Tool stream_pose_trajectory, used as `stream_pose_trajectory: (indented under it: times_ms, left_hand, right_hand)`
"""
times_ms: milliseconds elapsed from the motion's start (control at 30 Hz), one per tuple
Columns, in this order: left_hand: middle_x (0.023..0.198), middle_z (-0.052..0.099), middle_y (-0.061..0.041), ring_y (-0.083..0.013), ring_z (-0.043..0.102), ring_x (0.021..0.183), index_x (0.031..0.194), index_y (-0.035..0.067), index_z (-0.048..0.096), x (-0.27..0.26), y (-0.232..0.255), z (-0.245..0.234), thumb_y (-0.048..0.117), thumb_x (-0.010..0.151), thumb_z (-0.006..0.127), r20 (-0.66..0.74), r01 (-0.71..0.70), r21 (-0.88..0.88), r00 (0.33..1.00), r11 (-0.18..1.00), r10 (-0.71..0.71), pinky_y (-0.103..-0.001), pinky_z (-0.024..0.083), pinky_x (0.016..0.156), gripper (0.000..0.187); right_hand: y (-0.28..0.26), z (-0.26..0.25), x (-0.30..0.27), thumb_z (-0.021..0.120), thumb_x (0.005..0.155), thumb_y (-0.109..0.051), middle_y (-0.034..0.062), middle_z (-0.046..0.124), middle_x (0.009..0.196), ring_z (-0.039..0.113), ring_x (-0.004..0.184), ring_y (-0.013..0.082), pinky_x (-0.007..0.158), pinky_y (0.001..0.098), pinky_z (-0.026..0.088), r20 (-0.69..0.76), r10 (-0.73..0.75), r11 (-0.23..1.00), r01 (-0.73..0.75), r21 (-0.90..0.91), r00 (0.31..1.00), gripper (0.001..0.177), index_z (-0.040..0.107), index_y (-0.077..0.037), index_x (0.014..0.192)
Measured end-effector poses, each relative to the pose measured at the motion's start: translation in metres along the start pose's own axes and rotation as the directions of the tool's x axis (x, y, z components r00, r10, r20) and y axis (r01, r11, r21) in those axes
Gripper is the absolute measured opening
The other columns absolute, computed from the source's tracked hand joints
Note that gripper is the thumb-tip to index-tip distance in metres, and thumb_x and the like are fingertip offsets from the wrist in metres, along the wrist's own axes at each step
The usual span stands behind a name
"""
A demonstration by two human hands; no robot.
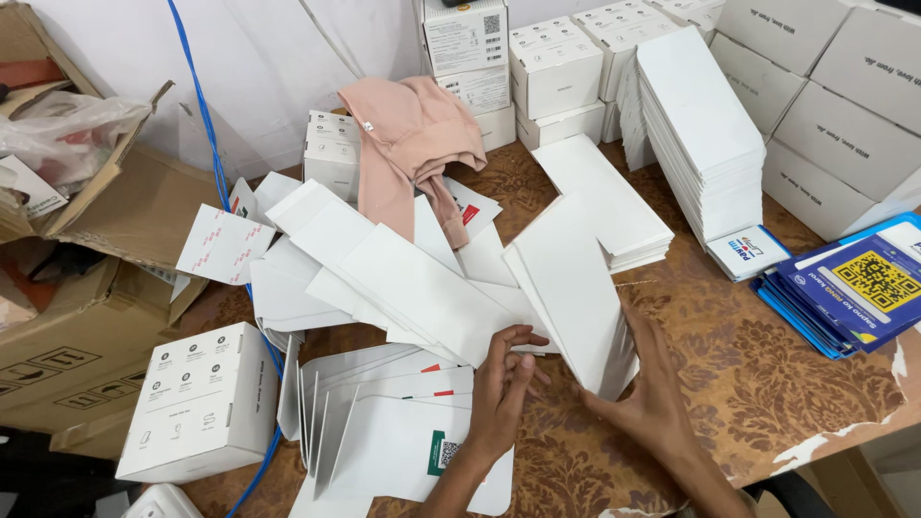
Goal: The person sorts through a pile of paper slips and cardboard pieces on a desk, picking them up individually and moving them into a stack.
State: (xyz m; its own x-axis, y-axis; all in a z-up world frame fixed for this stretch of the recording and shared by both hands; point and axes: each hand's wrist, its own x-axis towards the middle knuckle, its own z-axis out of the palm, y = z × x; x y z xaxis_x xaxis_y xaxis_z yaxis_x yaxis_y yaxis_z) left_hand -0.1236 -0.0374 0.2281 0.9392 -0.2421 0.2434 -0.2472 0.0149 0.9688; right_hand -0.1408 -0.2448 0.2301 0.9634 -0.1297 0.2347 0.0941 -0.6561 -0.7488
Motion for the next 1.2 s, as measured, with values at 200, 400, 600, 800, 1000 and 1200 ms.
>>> stream_pose_trajectory:
  times_ms: [200, 400, 600, 800, 1000, 1200]
  left_hand:
    - [0.122, 0.070, -0.014, -0.0146, 0.071, 0.080, 0.138, -0.001, 0.047, 0.001, -0.004, 0.001, 0.038, 0.104, 0.048, -0.012, 0.020, -0.001, 1.000, 1.000, -0.020, -0.026, 0.058, 0.061, 0.052]
    - [0.115, 0.072, -0.009, -0.0124, 0.072, 0.074, 0.132, 0.003, 0.053, 0.019, 0.002, 0.012, 0.024, 0.107, 0.045, -0.109, 0.093, 0.174, 0.991, 0.980, -0.075, -0.027, 0.055, 0.058, 0.034]
    - [0.116, 0.071, -0.008, -0.0134, 0.071, 0.073, 0.130, 0.003, 0.051, 0.070, 0.002, 0.009, 0.024, 0.106, 0.047, -0.083, 0.019, 0.249, 0.997, 0.968, 0.002, -0.028, 0.056, 0.058, 0.033]
    - [0.109, 0.073, -0.008, -0.0152, 0.071, 0.072, 0.124, 0.002, 0.057, 0.071, -0.009, 0.005, 0.023, 0.107, 0.047, -0.034, -0.029, 0.339, 0.998, 0.940, 0.043, -0.032, 0.054, 0.062, 0.029]
    - [0.078, 0.073, -0.014, -0.0190, 0.071, 0.069, 0.125, 0.004, 0.060, 0.070, -0.013, 0.006, 0.023, 0.106, 0.049, -0.033, 0.064, 0.422, 0.998, 0.904, -0.056, -0.036, 0.053, 0.066, 0.029]
    - [0.082, 0.073, -0.014, -0.0211, 0.070, 0.069, 0.115, -0.002, 0.061, 0.071, -0.028, 0.004, 0.013, 0.103, 0.050, -0.046, -0.020, 0.348, 0.998, 0.937, 0.039, -0.037, 0.054, 0.065, 0.022]
  right_hand:
    - [-0.002, -0.008, -0.004, 0.094, 0.048, -0.025, 0.0226, 0.044, 0.141, 0.050, 0.134, 0.0387, 0.109, 0.0550, 0.041, -0.168, -0.175, 0.970, 0.200, 0.142, 0.970, 0.125, 0.027, -0.002, 0.151]
    - [-0.006, -0.013, 0.005, 0.096, 0.050, -0.021, 0.0252, 0.044, 0.142, 0.051, 0.136, 0.0385, 0.112, 0.0544, 0.040, -0.076, -0.083, 0.986, 0.093, 0.138, 0.994, 0.125, 0.022, -0.005, 0.149]
    - [0.009, -0.008, 0.012, 0.097, 0.051, -0.025, 0.0303, 0.040, 0.145, 0.047, 0.136, 0.0411, 0.113, 0.0567, 0.041, 0.003, 0.032, 0.993, -0.032, 0.109, 0.999, 0.129, 0.017, -0.005, 0.150]
    - [0.009, -0.003, 0.016, 0.096, 0.051, -0.036, 0.0244, 0.047, 0.143, 0.053, 0.133, 0.0380, 0.114, 0.0580, 0.041, 0.073, 0.131, 0.991, -0.133, 0.023, 0.989, 0.134, 0.018, -0.010, 0.157]
    - [0.017, 0.002, 0.015, 0.094, 0.051, -0.032, 0.0245, 0.036, 0.158, 0.047, 0.135, 0.0420, 0.105, 0.0611, 0.046, 0.120, 0.129, 0.990, -0.121, -0.070, 0.984, 0.136, 0.018, -0.014, 0.162]
    - [0.009, -0.008, 0.021, 0.094, 0.051, -0.036, 0.0212, 0.054, 0.142, 0.070, 0.106, 0.0390, 0.085, 0.0529, 0.063, 0.102, 0.094, 0.990, -0.082, -0.116, 0.990, 0.126, 0.033, -0.018, 0.160]
